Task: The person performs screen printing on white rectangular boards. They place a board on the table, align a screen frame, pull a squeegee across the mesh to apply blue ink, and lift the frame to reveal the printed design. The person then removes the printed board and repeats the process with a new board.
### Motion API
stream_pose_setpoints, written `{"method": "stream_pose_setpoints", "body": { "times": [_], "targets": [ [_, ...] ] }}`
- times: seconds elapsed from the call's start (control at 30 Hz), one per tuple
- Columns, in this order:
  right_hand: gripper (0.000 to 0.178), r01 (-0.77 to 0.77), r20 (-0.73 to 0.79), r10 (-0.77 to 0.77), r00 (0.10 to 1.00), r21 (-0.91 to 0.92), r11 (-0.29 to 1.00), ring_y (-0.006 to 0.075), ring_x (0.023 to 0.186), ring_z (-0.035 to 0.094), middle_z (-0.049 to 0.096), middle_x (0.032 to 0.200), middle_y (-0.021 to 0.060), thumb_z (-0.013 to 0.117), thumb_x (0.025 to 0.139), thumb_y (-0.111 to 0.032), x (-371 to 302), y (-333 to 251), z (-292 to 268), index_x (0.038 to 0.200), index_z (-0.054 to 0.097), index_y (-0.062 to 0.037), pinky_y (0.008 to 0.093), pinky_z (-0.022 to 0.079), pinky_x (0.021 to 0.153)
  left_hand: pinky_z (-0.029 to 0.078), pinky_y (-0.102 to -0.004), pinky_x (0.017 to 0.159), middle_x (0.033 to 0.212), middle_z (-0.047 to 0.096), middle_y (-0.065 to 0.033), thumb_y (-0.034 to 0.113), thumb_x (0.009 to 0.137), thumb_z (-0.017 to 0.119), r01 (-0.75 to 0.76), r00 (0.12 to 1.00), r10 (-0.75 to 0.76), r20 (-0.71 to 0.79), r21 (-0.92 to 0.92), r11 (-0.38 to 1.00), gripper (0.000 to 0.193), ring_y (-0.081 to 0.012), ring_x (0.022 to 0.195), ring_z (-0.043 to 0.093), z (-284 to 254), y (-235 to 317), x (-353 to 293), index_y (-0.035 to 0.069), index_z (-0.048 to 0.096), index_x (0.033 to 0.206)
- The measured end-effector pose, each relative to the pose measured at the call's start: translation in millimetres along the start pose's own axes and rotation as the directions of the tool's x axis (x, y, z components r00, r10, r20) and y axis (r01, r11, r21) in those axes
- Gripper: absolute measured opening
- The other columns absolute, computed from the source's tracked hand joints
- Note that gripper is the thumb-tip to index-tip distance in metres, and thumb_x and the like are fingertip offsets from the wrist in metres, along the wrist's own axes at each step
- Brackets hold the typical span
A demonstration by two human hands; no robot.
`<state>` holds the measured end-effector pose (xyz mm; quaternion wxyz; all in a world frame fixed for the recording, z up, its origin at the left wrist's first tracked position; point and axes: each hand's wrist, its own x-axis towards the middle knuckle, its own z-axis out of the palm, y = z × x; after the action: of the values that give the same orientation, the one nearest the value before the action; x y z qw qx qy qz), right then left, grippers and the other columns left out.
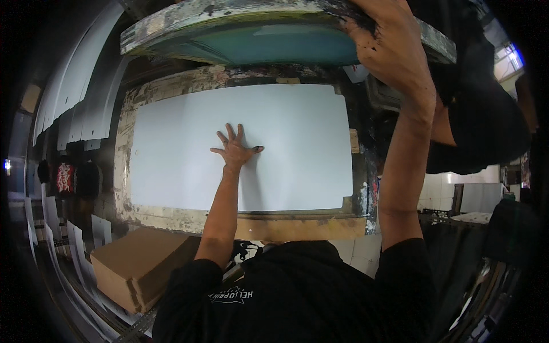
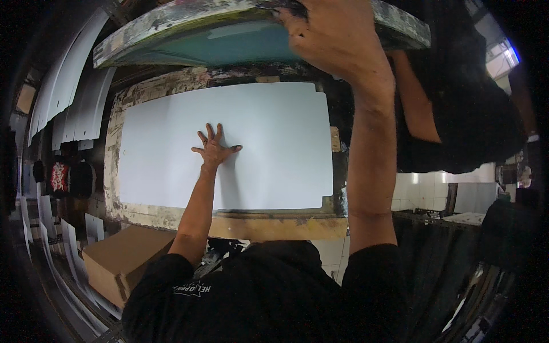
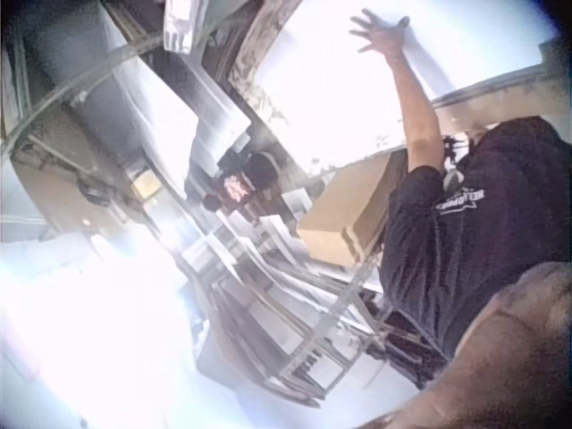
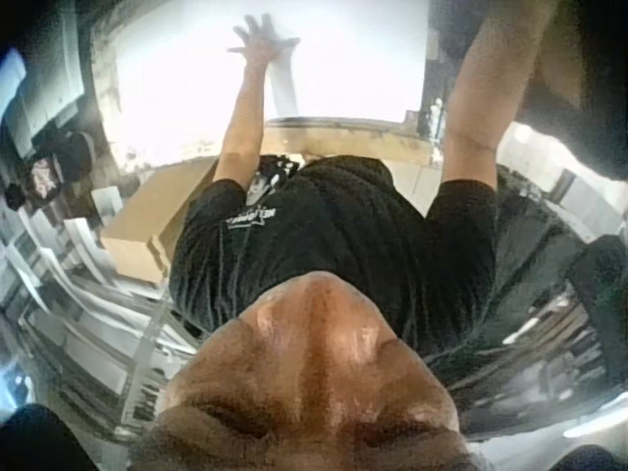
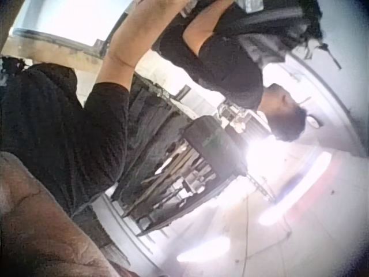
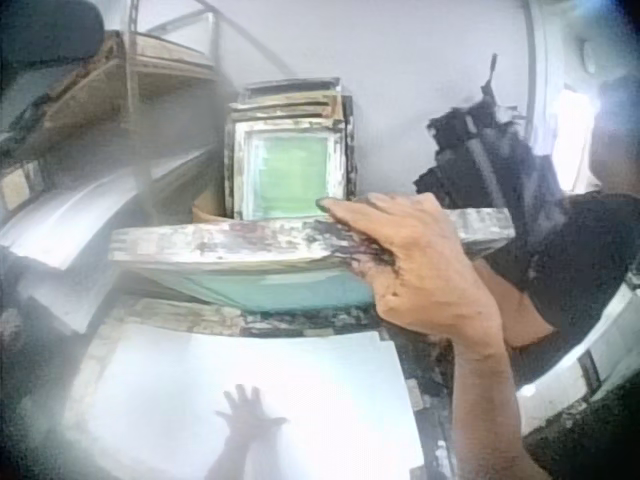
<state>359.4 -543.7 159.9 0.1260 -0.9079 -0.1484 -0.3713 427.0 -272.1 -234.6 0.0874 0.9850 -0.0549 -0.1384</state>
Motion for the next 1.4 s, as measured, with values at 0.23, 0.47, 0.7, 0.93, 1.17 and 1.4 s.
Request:
{"method": "stream_pose_setpoints", "body": {
  "times": [0.23,0.47,0.7,0.93,1.17,1.4],
  "targets": [
    [0.053,-0.020,-0.002,0.020,1.000,0.025,0.999,0.0291,0.101,0.055,0.066,0.107,0.0149,0.064,0.079,-0.005,-2,-2,3,0.131,0.061,-0.0027,0.0389,0.035,0.093,0.003,-0.0869,0.099,0.167,0.009,-0.0115,0.073,0.059,0.080,0.002,0.999,-0.002,0.033,-0.003,1.000,0.124,-0.0471,0.151,-0.001,1,-1,2,0.026,0.025,0.159],
    [0.059,0.121,-0.057,-0.129,0.990,-0.132,0.984,0.0357,0.122,0.055,0.064,0.128,0.0146,0.065,0.083,-0.002,-21,24,15,0.138,0.059,-0.0222,0.0476,0.038,0.108,0.004,-0.0856,0.102,0.168,0.001,-0.0089,0.077,0.058,0.076,0.034,0.996,-0.035,0.079,0.013,0.999,0.125,-0.0453,0.151,-0.005,-3,2,4,0.029,0.021,0.159],
    [0.062,0.089,0.003,-0.089,0.996,-0.043,0.995,0.0372,0.112,0.058,0.065,0.120,0.0184,0.067,0.077,-0.002,-40,-5,8,0.136,0.061,-0.0197,0.0466,0.038,0.102,0.006,-0.0853,0.103,0.167,0.007,-0.0092,0.067,0.069,0.076,0.058,0.996,-0.061,0.060,0.044,0.997,0.112,-0.0454,0.151,0.002,-22,18,-6,0.027,0.023,0.159],
    [0.068,-0.001,0.087,0.005,0.996,-0.054,0.999,0.0314,0.110,0.056,0.063,0.117,0.0115,0.068,0.070,-0.002,-114,-56,7,0.137,0.061,-0.0175,0.0426,0.036,0.098,0.037,-0.0525,0.109,0.142,0.054,-0.0176,0.021,0.068,0.091,-0.593,0.638,-0.114,-0.762,-0.580,0.559,0.103,-0.0388,0.127,0.053,-48,9,-67,0.001,0.034,0.151],
    [0.063,-0.115,0.326,0.119,0.938,-0.031,0.993,0.0281,0.114,0.055,0.061,0.124,0.0091,0.065,0.069,-0.004,-234,-106,27,0.131,0.063,-0.0106,0.0445,0.034,0.095,0.060,-0.0328,0.084,0.129,0.057,-0.0139,0.002,0.062,0.092,-0.503,0.849,-0.297,-0.437,-0.841,-0.199,0.122,-0.0248,0.112,0.060,-99,-27,-197,0.002,0.016,0.157],
    [0.081,-0.284,0.571,0.081,0.817,0.275,0.919,0.0371,0.126,0.047,0.052,0.140,0.0142,0.079,0.071,-0.019,-218,-72,93,0.146,0.048,-0.0114,0.0482,0.036,0.102,0.050,-0.0365,0.098,0.131,0.057,-0.0176,0.019,0.062,0.095,-0.405,0.847,-0.261,-0.463,-0.880,0.246,0.101,-0.0275,0.115,0.059,31,-81,-218,-0.007,0.041,0.144]
  ]
}}
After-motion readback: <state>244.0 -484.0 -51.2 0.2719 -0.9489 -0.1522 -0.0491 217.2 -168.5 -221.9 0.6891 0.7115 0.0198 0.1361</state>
